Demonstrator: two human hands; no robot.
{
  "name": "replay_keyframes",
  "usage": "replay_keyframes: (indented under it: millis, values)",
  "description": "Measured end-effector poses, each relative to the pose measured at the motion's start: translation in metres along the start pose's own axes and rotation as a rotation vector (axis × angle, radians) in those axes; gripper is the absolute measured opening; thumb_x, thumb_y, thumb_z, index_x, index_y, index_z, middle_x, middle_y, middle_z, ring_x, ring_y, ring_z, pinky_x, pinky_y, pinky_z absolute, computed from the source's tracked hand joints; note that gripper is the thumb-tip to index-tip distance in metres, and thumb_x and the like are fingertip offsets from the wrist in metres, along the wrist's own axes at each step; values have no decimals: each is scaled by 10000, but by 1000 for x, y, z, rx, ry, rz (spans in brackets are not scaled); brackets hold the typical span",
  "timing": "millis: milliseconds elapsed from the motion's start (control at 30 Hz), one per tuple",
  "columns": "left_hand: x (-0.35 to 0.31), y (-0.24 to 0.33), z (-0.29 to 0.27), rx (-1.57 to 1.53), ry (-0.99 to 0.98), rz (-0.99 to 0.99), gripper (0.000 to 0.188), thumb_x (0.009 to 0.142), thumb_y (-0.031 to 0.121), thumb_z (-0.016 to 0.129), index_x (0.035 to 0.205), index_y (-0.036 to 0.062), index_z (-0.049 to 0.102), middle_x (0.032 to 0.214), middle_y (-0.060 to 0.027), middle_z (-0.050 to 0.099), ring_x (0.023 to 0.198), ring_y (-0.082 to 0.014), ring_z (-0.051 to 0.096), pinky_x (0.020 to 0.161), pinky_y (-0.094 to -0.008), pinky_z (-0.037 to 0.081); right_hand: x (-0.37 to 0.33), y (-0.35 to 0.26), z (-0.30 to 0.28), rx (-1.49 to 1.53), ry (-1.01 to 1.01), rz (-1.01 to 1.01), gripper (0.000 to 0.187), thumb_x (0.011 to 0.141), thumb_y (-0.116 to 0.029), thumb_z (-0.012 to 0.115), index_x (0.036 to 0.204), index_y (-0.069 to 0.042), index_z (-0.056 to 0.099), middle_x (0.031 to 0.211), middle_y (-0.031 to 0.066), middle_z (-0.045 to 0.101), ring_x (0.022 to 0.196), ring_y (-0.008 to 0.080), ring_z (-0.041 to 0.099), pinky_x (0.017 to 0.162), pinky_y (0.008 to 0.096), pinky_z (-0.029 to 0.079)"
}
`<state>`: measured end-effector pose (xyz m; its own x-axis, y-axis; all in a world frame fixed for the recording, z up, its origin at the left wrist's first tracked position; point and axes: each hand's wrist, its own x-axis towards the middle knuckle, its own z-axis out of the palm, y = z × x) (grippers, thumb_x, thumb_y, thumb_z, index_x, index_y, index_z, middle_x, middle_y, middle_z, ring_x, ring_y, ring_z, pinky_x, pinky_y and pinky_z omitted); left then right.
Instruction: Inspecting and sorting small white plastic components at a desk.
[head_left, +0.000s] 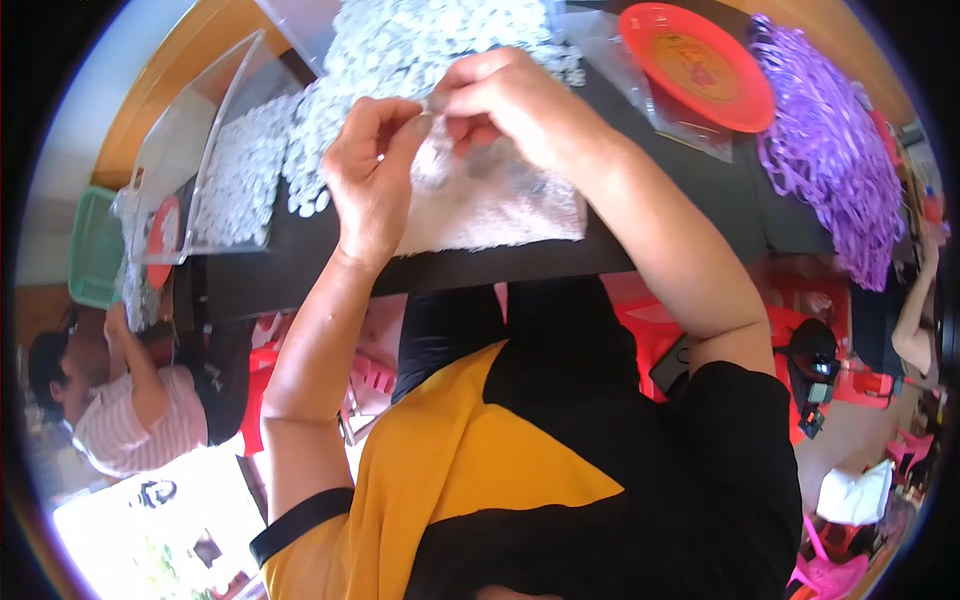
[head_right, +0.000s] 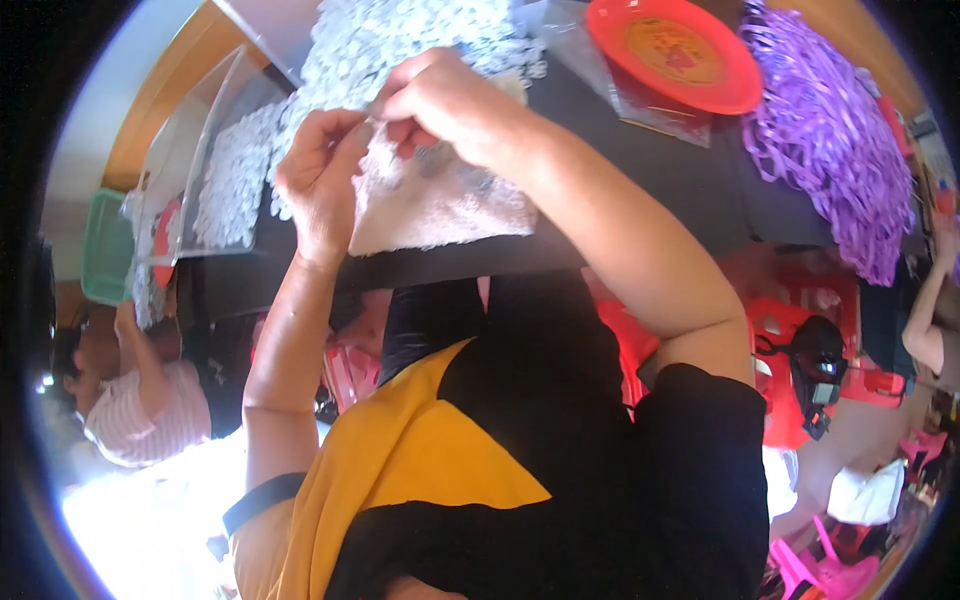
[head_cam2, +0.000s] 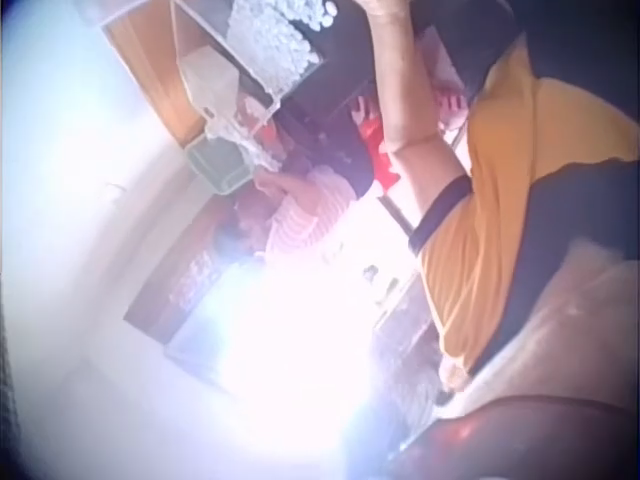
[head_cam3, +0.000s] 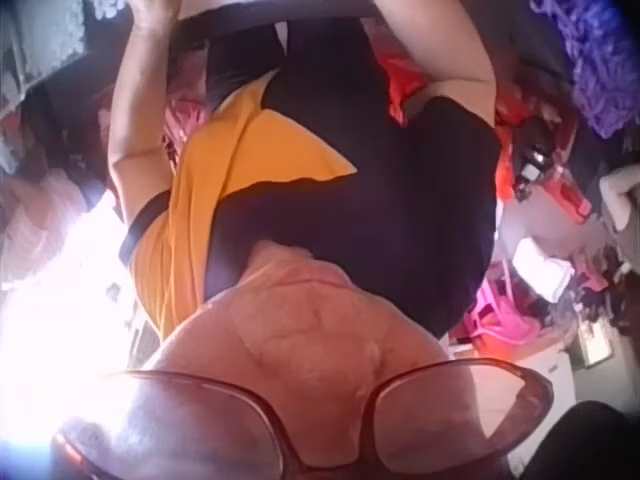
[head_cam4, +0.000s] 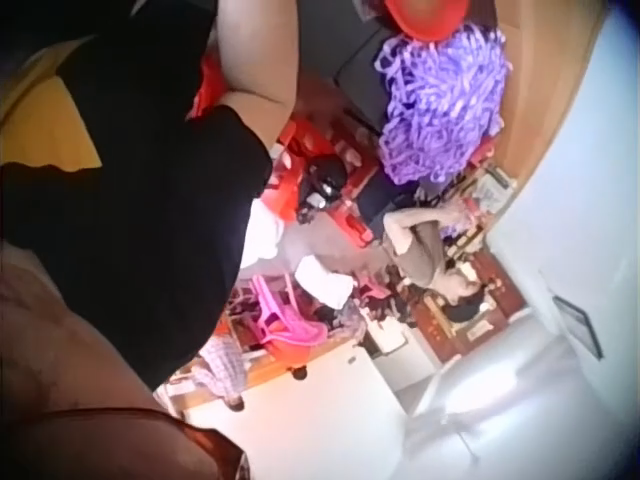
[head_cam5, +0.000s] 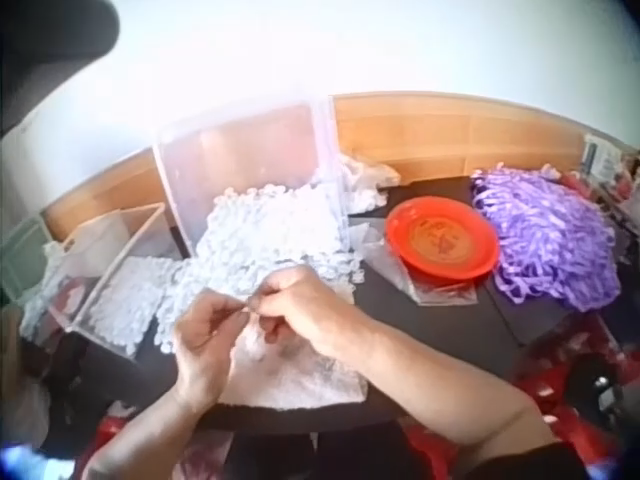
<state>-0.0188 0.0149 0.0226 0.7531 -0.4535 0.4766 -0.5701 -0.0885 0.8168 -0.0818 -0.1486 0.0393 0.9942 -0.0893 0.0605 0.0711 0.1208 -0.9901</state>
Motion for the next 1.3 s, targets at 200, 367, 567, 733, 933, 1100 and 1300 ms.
replay_keyframes:
  millis: [200, 367, 567, 733, 933, 1100, 1300]
  values:
    - [-8, -33, -18, 123, -157, -82, 128, 777, 52, 745, 864, 18, 659, 713, 14, 603, 652, -53, 529, 599, -207, 440, 0, -8, -6, -181, 192, -128, 155, 927, -160, 578, 925, -20, 645, 712, 26, 634, 621, 109, 648, 525, 171, 426]
    - [-5, -34, -23, 356, -284, -93, 187, 729, 105, 781, 819, 1, 654, 696, -16, 607, 637, -82, 538, 599, -232, 445, 6, 0, -6, -154, 180, -101, 145, 923, -157, 581, 925, -24, 640, 710, 18, 627, 618, 115, 646, 526, 171, 426]
    - [7, -25, -16, 555, -382, -65, 250, 724, 204, 769, 821, 1, 659, 664, -86, 611, 608, -167, 570, 599, -300, 465, 11, 5, -13, -84, 190, -64, 118, 859, -145, 633, 855, -28, 642, 668, 29, 623, 564, 116, 605, 523, 214, 409]
    - [11, -38, -13, 550, -338, -26, 231, 749, 202, 745, 822, 1, 659, 656, -93, 613, 604, -177, 577, 597, -312, 471, 11, 1, -9, -125, 171, -61, 113, 879, -144, 616, 877, -34, 639, 663, 6, 602, 578, 104, 597, 530, 201, 393]
    - [15, -20, -18, -29, -241, -369, 139, 826, 119, 691, 839, -15, 657, 667, -28, 601, 590, -96, 548, 519, -247, 434, 10, 5, -6, -182, 205, -16, 103, 855, -140, 627, 892, -46, 649, 673, 9, 618, 589, 93, 579, 563, 219, 390]
    - [11, -8, -14, -254, -185, -362, 101, 826, 58, 697, 888, -9, 655, 723, -8, 618, 620, -67, 552, 524, -202, 431, 8, 3, 4, -119, 202, 27, 109, 858, -121, 610, 909, -30, 644, 721, 40, 631, 625, 116, 594, 581, 234, 444]
    - [12, -11, 0, 3, -107, 218, 80, 813, -3, 677, 888, 10, 653, 785, -30, 623, 692, -118, 594, 639, -245, 485, 6, -2, 3, -50, 170, 42, 124, 867, -106, 596, 919, 2, 624, 781, 67, 634, 635, 137, 606, 581, 252, 467]
